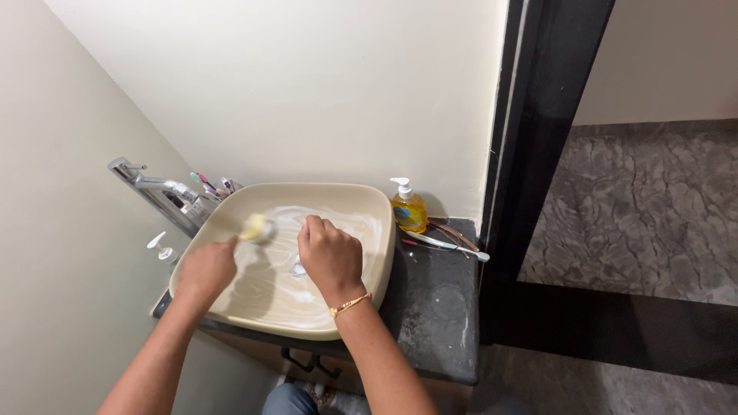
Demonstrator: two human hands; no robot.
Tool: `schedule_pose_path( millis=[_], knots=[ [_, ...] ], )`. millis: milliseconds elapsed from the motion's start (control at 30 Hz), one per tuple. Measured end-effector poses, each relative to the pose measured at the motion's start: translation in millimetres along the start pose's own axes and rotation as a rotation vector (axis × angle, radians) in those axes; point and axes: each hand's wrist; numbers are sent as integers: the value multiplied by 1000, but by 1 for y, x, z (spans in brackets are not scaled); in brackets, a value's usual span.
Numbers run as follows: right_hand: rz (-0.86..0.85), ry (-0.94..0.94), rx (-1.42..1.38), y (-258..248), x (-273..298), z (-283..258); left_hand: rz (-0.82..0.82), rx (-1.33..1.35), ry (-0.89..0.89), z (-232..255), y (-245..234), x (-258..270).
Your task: The person scrubs the interior of a beige bathroom sink using a yellow sponge and soapy water. They repeatedly rub the basin's bottom and sides, generating and spreading foam throughout the clip.
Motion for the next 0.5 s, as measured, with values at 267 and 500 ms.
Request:
schedule_pose_path(
  millis=[267, 500],
  knots=[
    [-48, 4, 18, 6, 2, -1, 20, 95, 90, 36, 44, -12],
    [-46, 4, 24, 5, 1, -1, 125, 25, -23, -6, 28, -19]
  ],
)
Point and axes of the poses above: each hand's wrist, its own x-axis away from the middle knuckle, its own y-axis out of the palm, z = x × y, and after that the axes turned 14 degrees about x, right-handed
